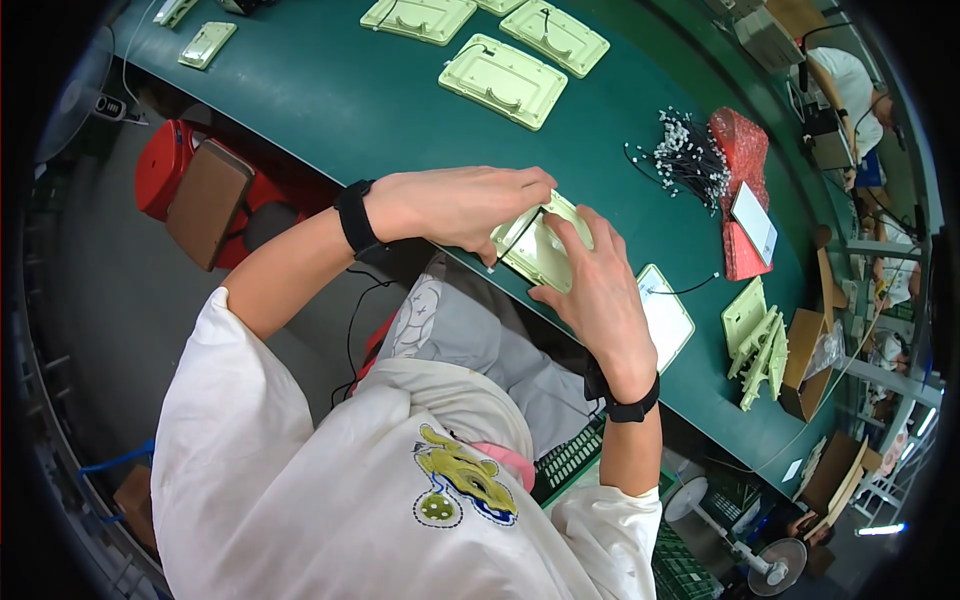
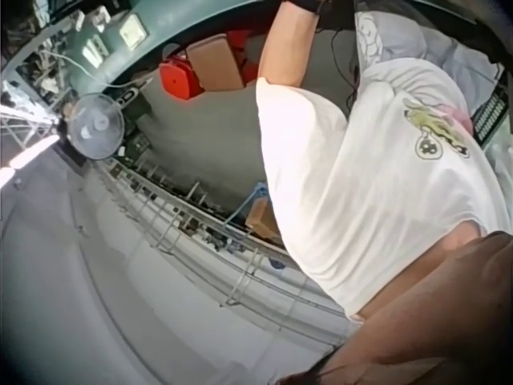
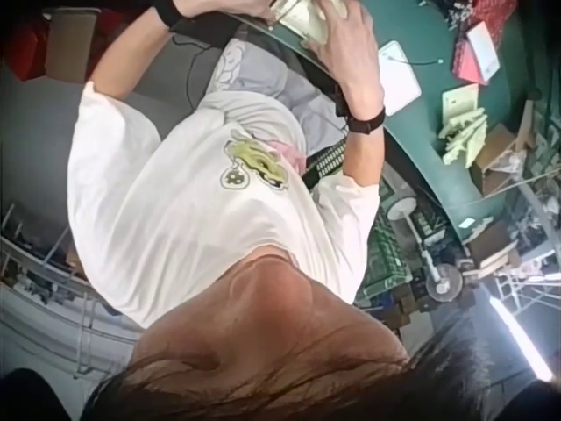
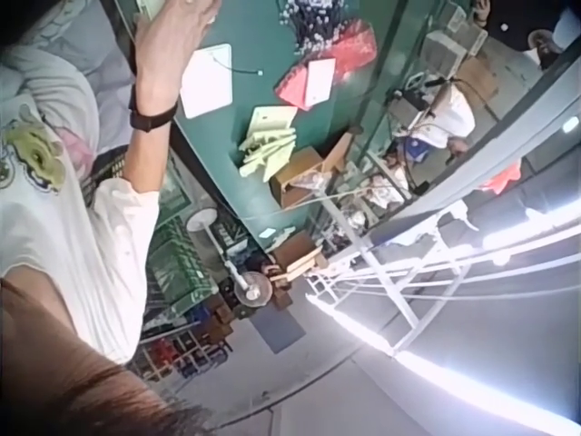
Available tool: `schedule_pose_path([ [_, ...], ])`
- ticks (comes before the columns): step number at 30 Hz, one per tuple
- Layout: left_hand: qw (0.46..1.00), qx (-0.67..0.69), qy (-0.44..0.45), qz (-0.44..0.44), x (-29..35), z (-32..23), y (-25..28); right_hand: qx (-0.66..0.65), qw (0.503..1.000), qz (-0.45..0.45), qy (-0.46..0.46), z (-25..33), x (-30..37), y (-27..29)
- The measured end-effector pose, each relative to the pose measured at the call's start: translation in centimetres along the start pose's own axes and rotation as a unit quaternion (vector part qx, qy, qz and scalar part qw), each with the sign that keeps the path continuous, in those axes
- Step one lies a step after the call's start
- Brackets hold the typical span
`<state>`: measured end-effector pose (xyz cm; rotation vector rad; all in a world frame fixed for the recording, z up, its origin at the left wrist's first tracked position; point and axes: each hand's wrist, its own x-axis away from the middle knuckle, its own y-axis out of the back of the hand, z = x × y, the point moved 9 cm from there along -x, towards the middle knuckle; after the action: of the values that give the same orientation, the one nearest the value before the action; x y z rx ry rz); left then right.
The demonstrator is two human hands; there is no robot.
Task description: The person gathers plastic frames from a crate and places them on a table. They then place white panels into the frames, thread a wire through each assembly, and snap a plastic cover onto the back.
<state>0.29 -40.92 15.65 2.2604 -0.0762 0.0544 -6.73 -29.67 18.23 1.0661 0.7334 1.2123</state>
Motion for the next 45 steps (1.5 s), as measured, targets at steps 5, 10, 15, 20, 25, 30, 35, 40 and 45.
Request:
schedule_pose_path([
  [5, 1.000, 0.003, 0.018, 0.014, 0.1, 0.0, 0.1, 0.020, 1.000, 0.008, -0.015, 0.1, 0.0, -0.2],
  [10, 1.000, 0.023, -0.014, -0.014, 0.3, -0.1, 0.6, 0.024, 1.000, -0.008, -0.009, -0.1, 0.1, -0.2],
  [15, 0.997, 0.080, 0.012, -0.002, 0.1, 0.4, 0.4, -0.009, 1.000, -0.024, -0.012, -1.0, 0.0, -0.2],
  [20, 0.998, 0.016, -0.051, -0.033, -0.1, 0.3, 0.4, 0.006, 1.000, -0.020, 0.000, -0.4, -0.2, 0.0],
  [25, 0.998, 0.039, -0.029, -0.028, -0.2, 0.5, 0.3, 0.015, 1.000, -0.007, -0.005, -0.5, -0.3, 0.0],
  [30, 0.998, 0.043, -0.035, -0.029, -0.1, 0.9, 0.3, 0.008, 1.000, -0.015, -0.001, -0.6, -0.4, -0.2],
  [35, 0.999, 0.045, -0.022, -0.014, -0.4, 0.8, 0.6, -0.001, 1.000, -0.007, -0.002, -0.9, -0.6, 0.4],
  [40, 0.999, -0.011, -0.043, -0.031, 0.0, 0.4, 0.4, 0.001, 1.000, -0.020, 0.004, -0.6, -0.1, 0.2],
  [45, 0.999, -0.036, -0.013, -0.018, -0.1, 0.3, 0.4, 0.006, 1.000, -0.015, 0.006, -1.4, 0.7, 0.4],
])
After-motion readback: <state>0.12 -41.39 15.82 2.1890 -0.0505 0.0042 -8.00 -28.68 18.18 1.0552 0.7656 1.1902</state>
